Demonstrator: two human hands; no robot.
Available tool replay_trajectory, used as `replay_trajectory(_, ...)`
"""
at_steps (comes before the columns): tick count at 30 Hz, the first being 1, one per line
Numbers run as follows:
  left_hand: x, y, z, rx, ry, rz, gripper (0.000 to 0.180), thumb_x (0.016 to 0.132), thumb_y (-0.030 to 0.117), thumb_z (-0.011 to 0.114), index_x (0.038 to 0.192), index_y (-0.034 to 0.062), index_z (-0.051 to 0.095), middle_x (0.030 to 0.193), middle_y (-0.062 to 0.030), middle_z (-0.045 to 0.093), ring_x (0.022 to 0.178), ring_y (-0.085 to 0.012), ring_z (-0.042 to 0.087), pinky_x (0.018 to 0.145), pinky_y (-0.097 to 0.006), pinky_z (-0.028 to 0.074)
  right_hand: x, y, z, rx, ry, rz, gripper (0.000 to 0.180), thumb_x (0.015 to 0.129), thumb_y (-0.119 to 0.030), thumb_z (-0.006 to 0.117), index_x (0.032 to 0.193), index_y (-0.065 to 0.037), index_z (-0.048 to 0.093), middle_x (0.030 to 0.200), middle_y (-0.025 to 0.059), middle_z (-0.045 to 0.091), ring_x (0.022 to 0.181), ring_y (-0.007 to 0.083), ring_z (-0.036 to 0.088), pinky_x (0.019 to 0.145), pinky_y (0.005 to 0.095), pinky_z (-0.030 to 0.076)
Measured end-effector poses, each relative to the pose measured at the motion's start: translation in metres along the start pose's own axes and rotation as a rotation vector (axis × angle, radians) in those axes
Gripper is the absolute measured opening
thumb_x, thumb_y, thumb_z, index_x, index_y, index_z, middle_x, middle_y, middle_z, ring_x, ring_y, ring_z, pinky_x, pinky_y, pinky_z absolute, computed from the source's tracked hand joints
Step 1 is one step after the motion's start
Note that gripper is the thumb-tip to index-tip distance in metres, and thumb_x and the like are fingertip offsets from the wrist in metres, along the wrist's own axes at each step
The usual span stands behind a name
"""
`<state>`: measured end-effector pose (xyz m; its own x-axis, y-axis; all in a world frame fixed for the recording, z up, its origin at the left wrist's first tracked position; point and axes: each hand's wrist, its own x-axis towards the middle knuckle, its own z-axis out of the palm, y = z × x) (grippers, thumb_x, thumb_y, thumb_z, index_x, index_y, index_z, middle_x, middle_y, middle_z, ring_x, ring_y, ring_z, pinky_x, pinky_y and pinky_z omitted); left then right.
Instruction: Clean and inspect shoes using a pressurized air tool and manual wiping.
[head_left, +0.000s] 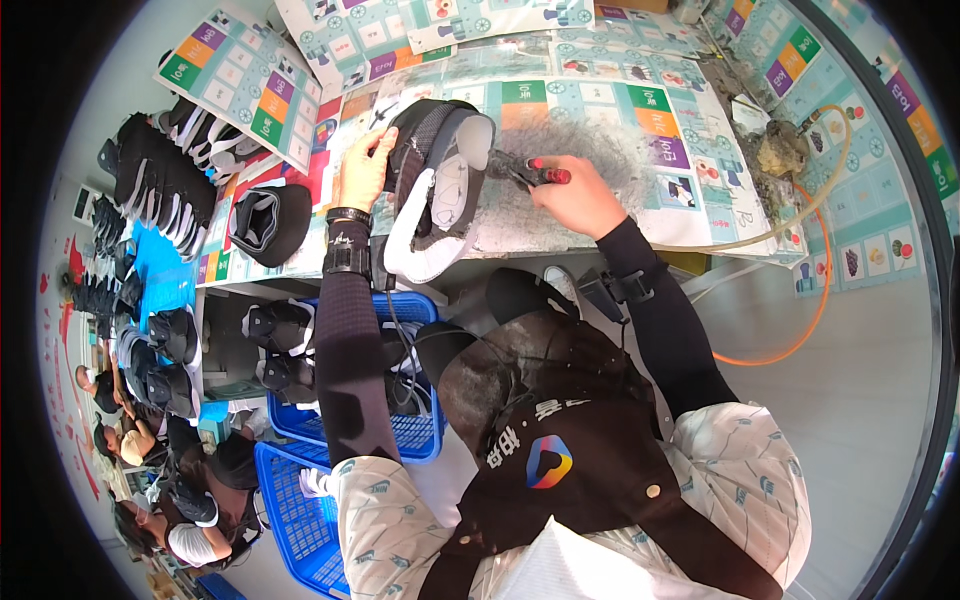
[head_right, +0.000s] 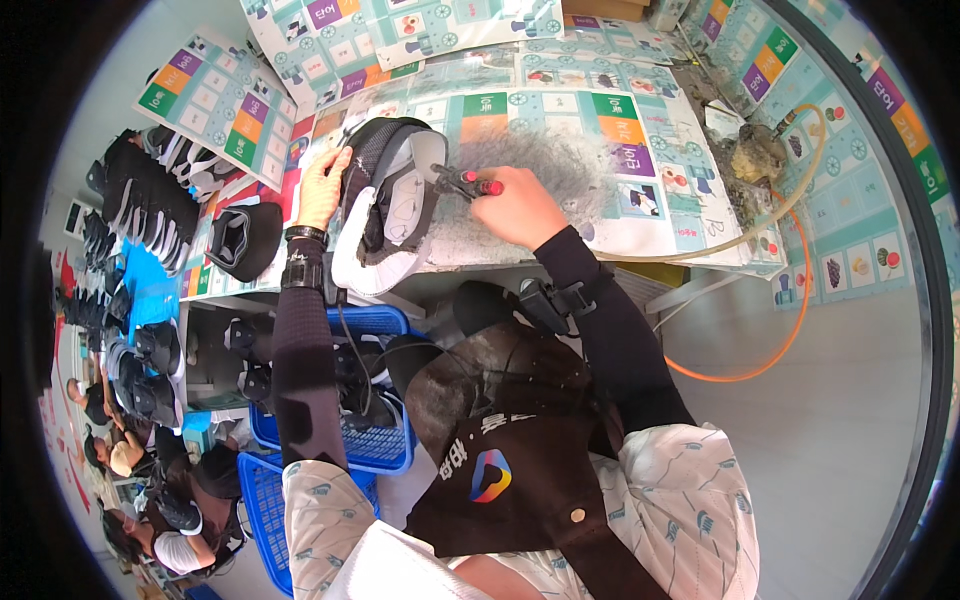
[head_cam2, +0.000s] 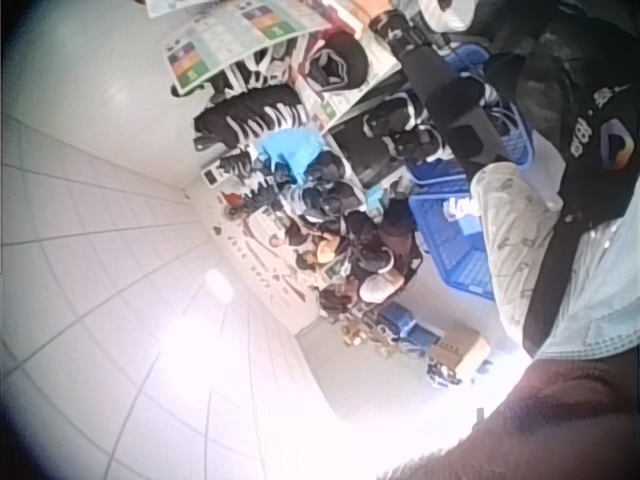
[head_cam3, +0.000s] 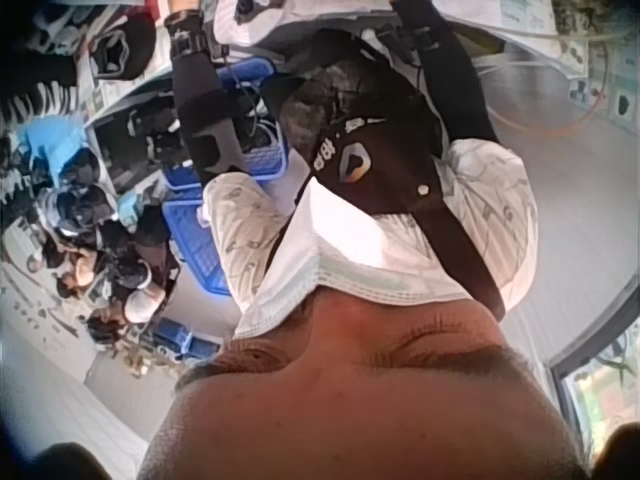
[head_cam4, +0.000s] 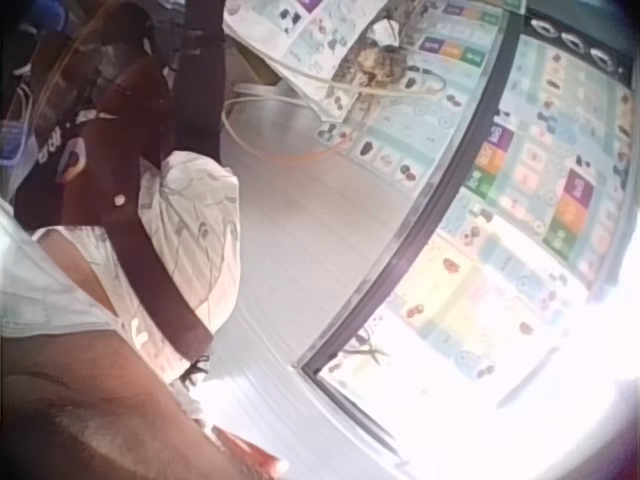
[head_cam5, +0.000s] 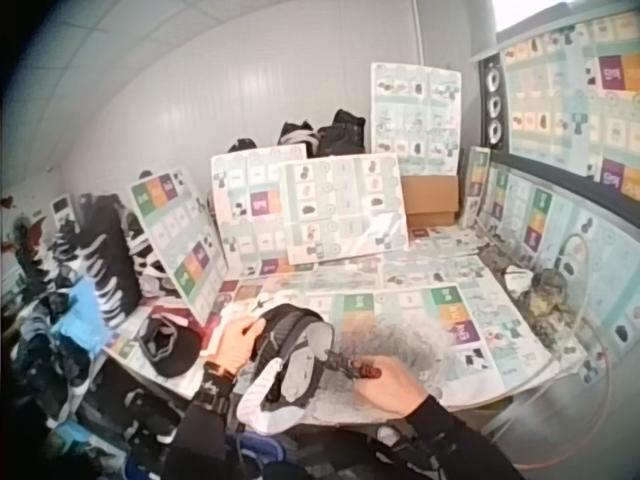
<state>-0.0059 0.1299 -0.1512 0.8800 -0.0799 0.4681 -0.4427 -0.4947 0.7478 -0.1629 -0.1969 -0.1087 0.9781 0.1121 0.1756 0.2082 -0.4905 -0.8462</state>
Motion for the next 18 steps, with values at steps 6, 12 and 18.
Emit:
replay_trajectory(6, -0.001, 0.012, -0.003, 0.021, -0.039, -0.079, 0.043, 0.099, 0.037, 0.075, 0.116, -0.0025, 0.075, 0.104, -0.0089, 0.073, 0.097, -0.0167, 0.064, 0.091, -0.03, 0.049, -0.007, -0.007, -0.004, 0.105, -0.153, 0.168, 0.035, 0.076, -0.011, 0.072, 0.104, 0.009, 0.071, 0.064, 0.0138, 0.062, 0.058, 0.0191, 0.059, 0.061, 0.0341, 0.05)
replay_trajectory(12, 0.0, 0.014, 0.0, 0.004, -0.042, -0.108, 0.039, 0.1, 0.033, 0.074, 0.114, -0.0037, 0.074, 0.113, -0.0135, 0.073, 0.108, -0.0218, 0.066, 0.099, -0.032, 0.048, -0.007, 0.001, -0.002, 0.031, -0.21, 0.135, 0.043, 0.074, -0.013, 0.072, 0.113, 0.008, 0.072, 0.068, 0.0175, 0.065, 0.063, 0.0249, 0.064, 0.068, 0.0365, 0.053)
replay_trajectory(18, -0.001, 0.007, 0.001, 0.064, -0.009, -0.005, 0.046, 0.099, 0.041, 0.074, 0.117, -0.0013, 0.075, 0.095, -0.0055, 0.074, 0.086, -0.0133, 0.062, 0.081, -0.029, 0.05, -0.009, -0.004, 0.0, -0.084, 0.035, 0.096, 0.044, 0.077, -0.018, 0.067, 0.115, 0.003, 0.073, 0.078, 0.0241, 0.067, 0.077, 0.0397, 0.065, 0.076, 0.0437, 0.053)
